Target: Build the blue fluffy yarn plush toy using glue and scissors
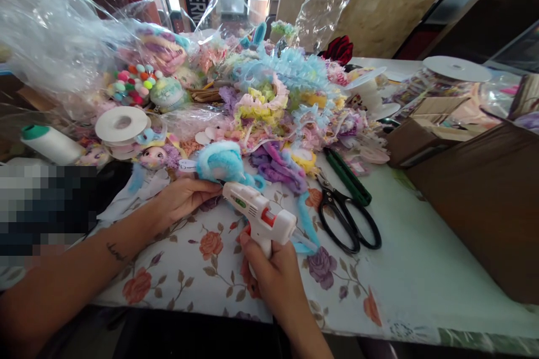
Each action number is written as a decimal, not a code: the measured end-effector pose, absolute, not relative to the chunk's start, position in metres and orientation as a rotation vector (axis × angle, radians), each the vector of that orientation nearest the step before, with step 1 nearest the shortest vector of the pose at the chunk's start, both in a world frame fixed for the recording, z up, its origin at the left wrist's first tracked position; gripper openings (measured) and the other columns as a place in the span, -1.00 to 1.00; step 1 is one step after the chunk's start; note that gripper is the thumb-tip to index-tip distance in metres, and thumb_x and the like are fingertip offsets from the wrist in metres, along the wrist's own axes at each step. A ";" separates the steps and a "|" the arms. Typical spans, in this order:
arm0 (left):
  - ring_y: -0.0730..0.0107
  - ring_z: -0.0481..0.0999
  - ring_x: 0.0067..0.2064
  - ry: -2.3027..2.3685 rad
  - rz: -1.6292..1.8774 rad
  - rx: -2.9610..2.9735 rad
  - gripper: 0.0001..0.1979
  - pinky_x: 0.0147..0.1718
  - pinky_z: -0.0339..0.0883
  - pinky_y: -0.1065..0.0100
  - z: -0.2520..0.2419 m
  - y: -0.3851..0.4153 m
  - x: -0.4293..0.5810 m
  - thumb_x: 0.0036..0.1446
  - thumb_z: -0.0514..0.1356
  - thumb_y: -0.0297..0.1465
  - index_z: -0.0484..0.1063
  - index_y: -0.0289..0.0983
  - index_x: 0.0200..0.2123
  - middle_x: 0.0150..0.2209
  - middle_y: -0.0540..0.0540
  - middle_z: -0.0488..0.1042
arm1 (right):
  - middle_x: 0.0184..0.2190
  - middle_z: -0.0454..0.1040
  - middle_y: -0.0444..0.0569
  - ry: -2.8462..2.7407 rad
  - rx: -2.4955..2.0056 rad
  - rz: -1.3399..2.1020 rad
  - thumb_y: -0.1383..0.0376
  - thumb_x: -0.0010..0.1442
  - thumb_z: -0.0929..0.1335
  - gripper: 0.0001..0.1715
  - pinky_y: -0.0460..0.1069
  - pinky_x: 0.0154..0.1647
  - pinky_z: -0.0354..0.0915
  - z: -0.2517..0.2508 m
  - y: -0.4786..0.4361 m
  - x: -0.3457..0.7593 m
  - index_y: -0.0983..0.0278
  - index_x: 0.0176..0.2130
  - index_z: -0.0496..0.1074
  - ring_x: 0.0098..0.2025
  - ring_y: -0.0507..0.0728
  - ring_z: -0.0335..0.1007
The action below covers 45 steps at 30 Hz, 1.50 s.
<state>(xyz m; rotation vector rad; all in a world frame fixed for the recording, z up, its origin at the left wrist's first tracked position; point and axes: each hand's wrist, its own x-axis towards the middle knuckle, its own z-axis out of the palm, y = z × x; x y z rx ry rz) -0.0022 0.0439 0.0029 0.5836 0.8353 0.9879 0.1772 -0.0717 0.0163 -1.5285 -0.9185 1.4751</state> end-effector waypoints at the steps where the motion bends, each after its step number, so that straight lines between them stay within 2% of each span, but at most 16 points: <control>1: 0.00 0.64 -0.02 0.835 0.986 0.589 -0.75 0.16 0.45 0.08 0.003 0.044 -0.002 -0.17 0.37 -0.68 0.61 -0.39 -0.34 -0.31 -0.16 0.68 | -0.72 0.37 -0.16 -0.921 -1.527 1.474 0.00 0.15 0.43 -0.63 -0.11 -0.74 -0.02 0.016 -0.072 0.177 0.25 -0.37 0.45 -0.75 0.02 0.19; 10: -0.03 0.63 0.03 0.827 0.968 0.588 -0.74 0.21 0.41 0.04 0.003 0.044 -0.003 -0.17 0.37 -0.69 0.63 -0.39 -0.33 -0.30 -0.16 0.69 | -0.74 0.35 -0.16 -0.933 -1.539 1.464 0.03 0.17 0.42 -0.64 -0.13 -0.75 -0.03 0.015 -0.071 0.177 0.26 -0.39 0.44 -0.76 -0.01 0.17; 14: 0.01 0.63 0.01 0.829 0.953 0.591 -0.78 0.20 0.41 0.06 0.002 0.046 -0.004 -0.16 0.38 -0.68 0.61 -0.39 -0.37 -0.32 -0.16 0.68 | -0.71 0.39 -0.14 -0.956 -1.541 1.465 0.03 0.19 0.42 -0.64 -0.12 -0.74 0.01 0.015 -0.071 0.178 0.26 -0.41 0.43 -0.76 0.00 0.20; 27: 0.08 0.66 -0.07 0.821 0.989 0.558 -0.66 0.18 0.44 0.04 -0.001 0.046 -0.003 -0.22 0.39 -0.70 0.61 -0.38 -0.28 -0.30 -0.15 0.68 | -0.72 0.37 -0.17 -0.963 -1.549 1.451 0.04 0.18 0.40 -0.66 -0.14 -0.74 0.01 0.015 -0.072 0.177 0.27 -0.40 0.42 -0.75 -0.02 0.21; 36: 0.01 0.65 -0.03 0.841 0.985 0.557 -0.70 0.17 0.44 0.02 0.000 0.046 -0.004 -0.21 0.39 -0.70 0.62 -0.43 -0.30 -0.32 -0.19 0.68 | -0.72 0.36 -0.17 -0.986 -1.565 1.455 0.04 0.19 0.38 -0.64 -0.14 -0.74 0.03 0.012 -0.071 0.178 0.27 -0.41 0.41 -0.76 -0.02 0.20; 45: 0.09 0.67 -0.11 0.841 0.998 0.570 -0.71 0.14 0.47 0.08 -0.001 0.047 -0.004 -0.24 0.42 -0.68 0.63 -0.42 -0.33 -0.33 -0.16 0.68 | -0.72 0.36 -0.16 -0.985 -1.577 1.455 0.05 0.16 0.40 -0.66 -0.14 -0.73 0.03 0.015 -0.071 0.178 0.26 -0.42 0.39 -0.75 -0.02 0.19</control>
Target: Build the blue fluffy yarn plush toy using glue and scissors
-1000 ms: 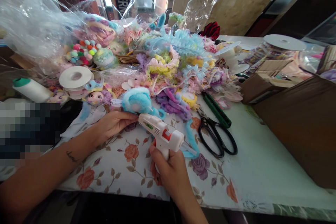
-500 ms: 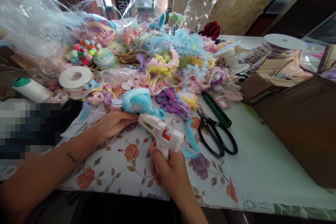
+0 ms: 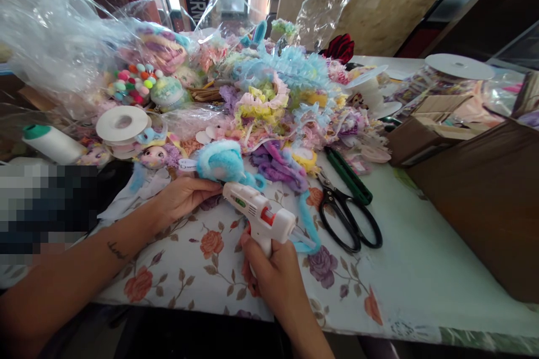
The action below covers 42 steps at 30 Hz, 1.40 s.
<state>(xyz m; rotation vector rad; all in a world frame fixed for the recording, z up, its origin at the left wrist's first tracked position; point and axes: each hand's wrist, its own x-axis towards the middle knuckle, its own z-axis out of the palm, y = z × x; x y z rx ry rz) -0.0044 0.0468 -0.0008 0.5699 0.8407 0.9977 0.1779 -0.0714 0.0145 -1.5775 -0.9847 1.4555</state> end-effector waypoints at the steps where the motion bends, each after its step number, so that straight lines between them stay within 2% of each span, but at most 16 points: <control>1: 0.11 0.67 -0.13 0.846 1.000 0.571 -0.71 0.11 0.49 0.11 -0.001 0.047 -0.004 -0.24 0.42 -0.67 0.64 -0.42 -0.34 -0.32 -0.16 0.68 | -0.73 0.36 -0.17 -0.984 -1.576 1.457 0.05 0.16 0.40 -0.66 -0.14 -0.73 0.03 0.015 -0.071 0.178 0.26 -0.42 0.39 -0.75 -0.02 0.19; 7: 0.17 0.68 -0.20 0.875 1.007 0.581 -0.70 0.00 0.54 0.21 -0.005 0.048 -0.004 -0.30 0.46 -0.65 0.65 -0.40 -0.37 -0.35 -0.15 0.68 | -0.74 0.34 -0.18 -0.986 -1.568 1.441 0.07 0.16 0.39 -0.68 -0.14 -0.74 0.02 0.016 -0.072 0.177 0.26 -0.43 0.38 -0.75 -0.03 0.17; 13: 0.11 0.68 -0.14 0.863 1.012 0.600 -0.69 0.04 0.52 0.15 -0.005 0.048 -0.004 -0.30 0.46 -0.63 0.64 -0.39 -0.36 -0.33 -0.16 0.68 | -0.73 0.35 -0.18 -0.992 -1.585 1.456 0.06 0.15 0.40 -0.67 -0.15 -0.74 0.03 0.017 -0.071 0.177 0.26 -0.43 0.38 -0.75 -0.02 0.19; 22: 0.23 0.66 -0.20 0.852 0.994 0.630 -0.74 0.01 0.53 0.24 0.001 0.045 -0.003 -0.25 0.44 -0.64 0.66 -0.36 -0.37 -0.31 -0.13 0.70 | -0.72 0.36 -0.18 -1.012 -1.552 1.465 0.04 0.18 0.39 -0.66 -0.13 -0.74 0.03 0.016 -0.071 0.178 0.25 -0.41 0.39 -0.75 -0.01 0.20; 30: 0.25 0.66 -0.22 0.875 0.999 0.623 -0.74 -0.01 0.54 0.24 0.002 0.045 -0.003 -0.28 0.45 -0.63 0.66 -0.36 -0.40 -0.32 -0.13 0.70 | -0.74 0.35 -0.18 -0.999 -1.565 1.447 0.06 0.17 0.40 -0.67 -0.13 -0.75 0.01 0.015 -0.071 0.178 0.25 -0.42 0.39 -0.76 -0.01 0.17; 42: 0.21 0.66 -0.16 0.855 1.007 0.634 -0.70 0.02 0.51 0.21 0.003 0.045 -0.003 -0.28 0.46 -0.63 0.66 -0.36 -0.35 -0.29 -0.13 0.70 | -0.74 0.35 -0.18 -0.973 -1.554 1.441 0.04 0.16 0.41 -0.65 -0.13 -0.76 0.02 0.015 -0.071 0.177 0.25 -0.44 0.39 -0.76 0.00 0.18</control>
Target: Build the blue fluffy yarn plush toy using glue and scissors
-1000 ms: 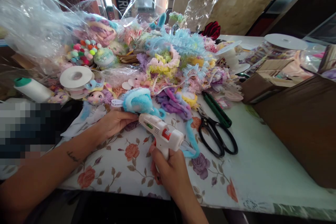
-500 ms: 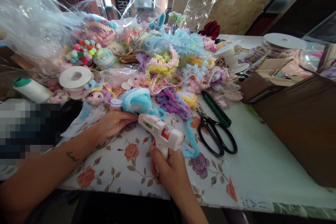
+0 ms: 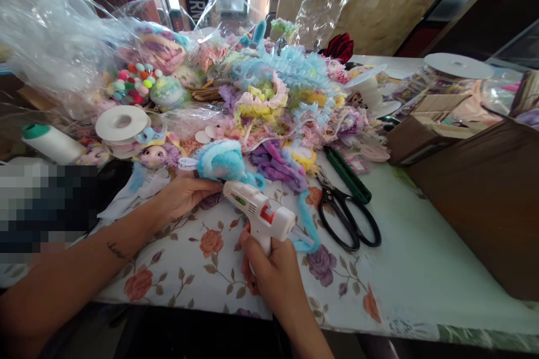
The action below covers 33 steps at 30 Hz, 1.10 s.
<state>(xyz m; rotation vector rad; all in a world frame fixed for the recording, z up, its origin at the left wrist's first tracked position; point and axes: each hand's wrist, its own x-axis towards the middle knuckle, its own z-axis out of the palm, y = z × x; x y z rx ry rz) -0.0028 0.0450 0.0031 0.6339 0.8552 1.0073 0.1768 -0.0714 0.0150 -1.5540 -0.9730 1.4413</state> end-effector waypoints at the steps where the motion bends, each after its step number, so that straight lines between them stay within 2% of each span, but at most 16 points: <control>1: 0.18 0.66 -0.14 0.854 1.004 0.636 -0.70 0.03 0.51 0.20 0.003 0.045 -0.003 -0.28 0.46 -0.63 0.65 -0.36 -0.35 -0.29 -0.14 0.69 | -0.74 0.35 -0.18 -0.974 -1.553 1.441 0.03 0.16 0.41 -0.65 -0.13 -0.76 0.01 0.015 -0.071 0.177 0.25 -0.43 0.39 -0.76 0.00 0.18; 6: 0.04 0.65 -0.04 0.840 0.985 0.647 -0.71 0.12 0.45 0.13 0.001 0.044 -0.004 -0.23 0.46 -0.62 0.65 -0.39 -0.33 -0.31 -0.18 0.69 | -0.75 0.35 -0.19 -0.978 -1.558 1.435 0.03 0.14 0.42 -0.66 -0.13 -0.76 0.00 0.016 -0.071 0.177 0.24 -0.38 0.41 -0.76 0.00 0.17; 16: 0.04 0.66 -0.03 0.831 0.996 0.655 -0.71 0.11 0.48 0.10 -0.001 0.045 -0.004 -0.22 0.44 -0.62 0.66 -0.36 -0.31 -0.26 -0.20 0.69 | -0.74 0.34 -0.20 -0.942 -1.558 1.449 0.00 0.12 0.43 -0.61 -0.13 -0.76 -0.03 0.019 -0.071 0.176 0.28 -0.29 0.46 -0.76 0.00 0.17; 20: 0.04 0.65 0.01 0.822 1.005 0.625 -0.68 0.15 0.47 0.08 0.001 0.046 -0.005 -0.17 0.42 -0.63 0.65 -0.34 -0.25 -0.21 -0.19 0.69 | -0.73 0.35 -0.21 -0.906 -1.551 1.457 0.00 0.14 0.42 -0.55 -0.14 -0.74 -0.04 0.018 -0.072 0.176 0.30 -0.16 0.49 -0.76 0.00 0.18; 25: 0.06 0.65 0.03 0.849 0.968 0.588 -0.59 0.15 0.48 0.11 0.007 0.045 -0.005 -0.16 0.41 -0.64 0.63 -0.28 -0.17 -0.27 -0.10 0.69 | -0.73 0.34 -0.22 -0.873 -1.425 1.433 -0.01 0.14 0.43 -0.52 -0.11 -0.70 0.06 0.014 -0.079 0.182 0.31 -0.14 0.51 -0.74 0.03 0.23; 28: 0.06 0.64 0.06 0.873 0.964 0.564 -0.55 0.14 0.49 0.15 0.010 0.046 -0.006 -0.12 0.38 -0.66 0.62 -0.26 -0.10 -0.23 -0.11 0.70 | -0.72 0.37 -0.19 -0.903 -1.399 1.291 -0.01 0.13 0.45 -0.53 -0.08 -0.66 0.13 0.014 -0.088 0.202 0.32 -0.16 0.55 -0.70 0.05 0.26; 33: 0.12 0.66 0.03 0.989 0.975 0.452 -0.50 0.05 0.55 0.28 0.013 0.046 -0.005 -0.03 0.27 -0.71 0.62 -0.23 -0.02 -0.23 -0.08 0.71 | -0.70 0.43 -0.14 -0.910 -1.693 0.866 -0.02 0.09 0.47 -0.51 -0.06 -0.67 0.12 0.023 -0.094 0.289 0.35 -0.21 0.58 -0.72 0.02 0.17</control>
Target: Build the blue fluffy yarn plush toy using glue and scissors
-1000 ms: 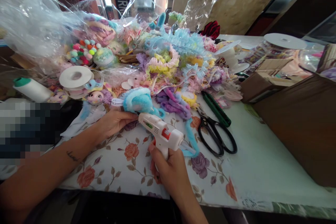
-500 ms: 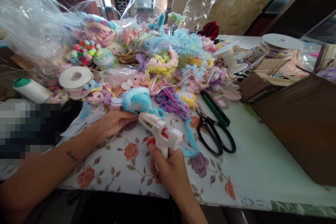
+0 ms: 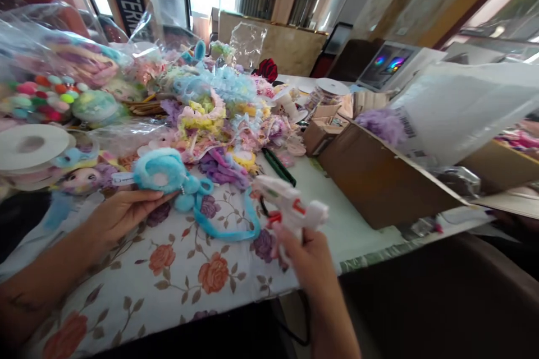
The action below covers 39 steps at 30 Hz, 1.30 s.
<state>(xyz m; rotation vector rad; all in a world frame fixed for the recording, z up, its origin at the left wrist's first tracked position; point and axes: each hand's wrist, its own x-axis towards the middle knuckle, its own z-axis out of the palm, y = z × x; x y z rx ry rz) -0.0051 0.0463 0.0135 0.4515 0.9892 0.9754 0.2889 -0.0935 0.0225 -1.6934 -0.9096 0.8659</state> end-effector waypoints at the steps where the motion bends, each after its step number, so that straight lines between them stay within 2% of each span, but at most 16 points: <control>1: 0.14 0.66 0.03 0.997 0.966 0.445 -0.49 0.05 0.55 0.31 0.014 0.046 -0.005 -0.02 0.26 -0.71 0.62 -0.22 -0.01 -0.24 -0.06 0.71 | -0.69 0.43 -0.13 -0.898 -1.787 0.753 -0.04 0.09 0.45 -0.50 -0.04 -0.67 0.13 0.024 -0.090 0.312 0.34 -0.22 0.59 -0.72 0.03 0.16; 4: 0.19 0.65 0.04 0.982 0.939 0.465 -0.48 0.09 0.51 0.34 0.013 0.045 -0.005 0.00 0.26 -0.70 0.63 -0.16 -0.01 -0.26 0.01 0.72 | -0.64 0.49 -0.03 -0.935 -2.161 0.347 0.01 0.11 0.39 -0.60 0.04 -0.45 0.35 0.025 -0.069 0.377 0.31 -0.34 0.57 -0.59 0.15 0.38; 6: 0.18 0.65 0.05 0.965 0.926 0.485 -0.48 0.11 0.50 0.32 0.011 0.045 -0.005 0.00 0.27 -0.69 0.63 -0.13 -0.01 -0.25 0.03 0.72 | -0.55 0.55 0.06 -0.919 -2.246 0.251 0.05 0.11 0.38 -0.65 0.10 -0.30 0.38 0.022 -0.050 0.408 0.29 -0.38 0.53 -0.44 0.25 0.50; 8: 0.15 0.64 0.06 0.953 0.921 0.507 -0.49 0.13 0.49 0.28 0.007 0.046 -0.006 -0.01 0.28 -0.68 0.63 -0.14 -0.01 -0.24 0.00 0.72 | -0.49 0.57 0.12 -0.943 -2.300 0.215 0.09 0.11 0.38 -0.70 0.11 -0.24 0.37 0.017 -0.032 0.426 0.28 -0.41 0.50 -0.33 0.31 0.54; 13: 0.03 0.62 0.10 0.900 0.902 0.578 -0.50 0.18 0.48 0.17 0.002 0.049 -0.009 -0.05 0.34 -0.66 0.61 -0.23 -0.01 -0.17 -0.12 0.71 | -0.33 0.61 0.24 -1.070 -2.420 0.191 0.09 0.17 0.35 -0.66 0.13 -0.18 0.37 0.013 -0.022 0.429 0.32 -0.31 0.53 -0.16 0.38 0.59; 16: 0.01 0.61 0.11 0.852 0.886 0.586 -0.48 0.19 0.47 0.10 0.002 0.049 -0.008 -0.08 0.35 -0.67 0.59 -0.26 0.01 -0.17 -0.14 0.70 | -0.40 0.57 0.32 -1.145 -2.538 0.174 0.00 0.17 0.37 -0.60 0.24 -0.19 0.34 0.028 -0.040 0.417 0.27 -0.44 0.52 -0.15 0.52 0.58; 18: 0.02 0.61 0.11 0.836 0.878 0.585 -0.44 0.20 0.47 0.08 0.002 0.049 -0.007 -0.08 0.36 -0.67 0.56 -0.27 0.05 -0.14 -0.12 0.70 | -0.47 0.54 0.36 -1.177 -2.714 0.057 -0.09 0.18 0.34 -0.49 0.33 -0.30 0.33 0.044 -0.053 0.400 0.22 -0.54 0.48 -0.26 0.60 0.55; 19: 0.03 0.61 0.11 0.832 0.869 0.598 -0.42 0.21 0.46 0.09 0.001 0.048 -0.007 -0.08 0.37 -0.67 0.55 -0.27 0.06 -0.13 -0.11 0.70 | -0.43 0.57 0.36 -1.235 -2.721 0.011 -0.13 0.20 0.31 -0.47 0.35 -0.31 0.34 0.051 -0.056 0.386 0.21 -0.49 0.51 -0.26 0.62 0.55; 21: 0.05 0.61 0.12 0.805 0.857 0.645 -0.40 0.23 0.44 0.09 0.000 0.048 -0.007 -0.08 0.38 -0.65 0.54 -0.23 0.08 -0.11 -0.09 0.69 | -0.26 0.64 0.24 -1.464 -2.338 -0.044 -0.06 0.20 0.33 -0.56 0.34 -0.16 0.40 0.063 -0.055 0.349 0.21 -0.25 0.58 -0.20 0.52 0.58; 24: -0.01 0.58 0.15 0.746 0.820 0.727 -0.41 0.24 0.42 0.03 0.001 0.047 -0.008 -0.10 0.39 -0.62 0.56 -0.21 0.07 -0.06 -0.11 0.68 | -0.13 0.64 0.12 -1.685 -1.692 0.324 -0.11 0.20 0.38 -0.44 0.21 -0.13 0.49 0.065 -0.030 0.281 0.20 0.01 0.51 -0.16 0.34 0.61; 26: -0.05 0.57 0.15 0.722 0.789 0.769 -0.46 0.23 0.43 -0.02 0.003 0.046 -0.008 -0.12 0.39 -0.61 0.58 -0.24 0.01 -0.07 -0.14 0.68 | 0.03 0.57 0.16 -1.844 -1.468 0.508 -0.10 0.16 0.44 -0.28 0.20 -0.03 0.48 0.059 -0.007 0.242 0.21 0.17 0.40 0.02 0.35 0.55; 28: -0.05 0.59 0.13 0.707 0.773 0.813 -0.55 0.21 0.44 -0.03 0.004 0.045 -0.009 -0.14 0.40 -0.59 0.61 -0.26 -0.09 -0.11 -0.14 0.69 | 0.09 0.51 0.21 -1.945 -1.400 0.592 -0.07 0.13 0.48 -0.16 0.21 0.02 0.46 0.051 0.014 0.215 0.25 0.24 0.30 0.10 0.37 0.48; 30: -0.01 0.61 0.08 0.687 0.761 0.867 -0.64 0.20 0.44 -0.02 0.004 0.045 -0.010 -0.14 0.40 -0.56 0.62 -0.26 -0.18 -0.14 -0.12 0.69 | 0.05 0.52 0.19 -1.984 -1.381 0.691 -0.05 0.14 0.48 -0.17 0.20 0.00 0.44 0.045 0.026 0.201 0.27 0.22 0.29 0.07 0.37 0.48; 33: 0.05 0.63 0.02 0.622 0.722 0.969 -0.71 0.14 0.46 0.00 0.001 0.048 -0.013 -0.08 0.39 -0.51 0.60 -0.25 -0.21 -0.16 -0.14 0.68 | -0.01 0.54 0.10 -1.924 -1.349 0.801 -0.02 0.14 0.48 -0.32 0.18 0.00 0.40 0.038 0.030 0.195 0.25 0.12 0.35 0.00 0.32 0.50; 37: 0.28 0.59 -0.32 0.675 0.680 1.112 -0.83 -0.21 0.52 0.21 -0.004 0.049 -0.016 -0.04 0.38 -0.51 0.53 -0.25 -0.32 -0.41 -0.03 0.56 | -0.05 0.55 0.00 -1.756 -1.263 0.969 0.03 0.12 0.50 -0.41 0.13 -0.01 0.39 0.025 0.024 0.196 0.19 0.05 0.36 -0.03 0.26 0.51; 39: 0.32 0.55 -0.35 0.728 0.687 1.122 -0.74 -0.28 0.49 0.25 -0.004 0.048 -0.016 -0.04 0.41 -0.50 0.50 -0.23 -0.24 -0.39 0.00 0.53 | -0.08 0.54 -0.02 -1.658 -1.240 1.034 0.04 0.09 0.51 -0.41 0.14 -0.01 0.40 0.018 0.023 0.195 0.19 0.03 0.35 -0.05 0.25 0.51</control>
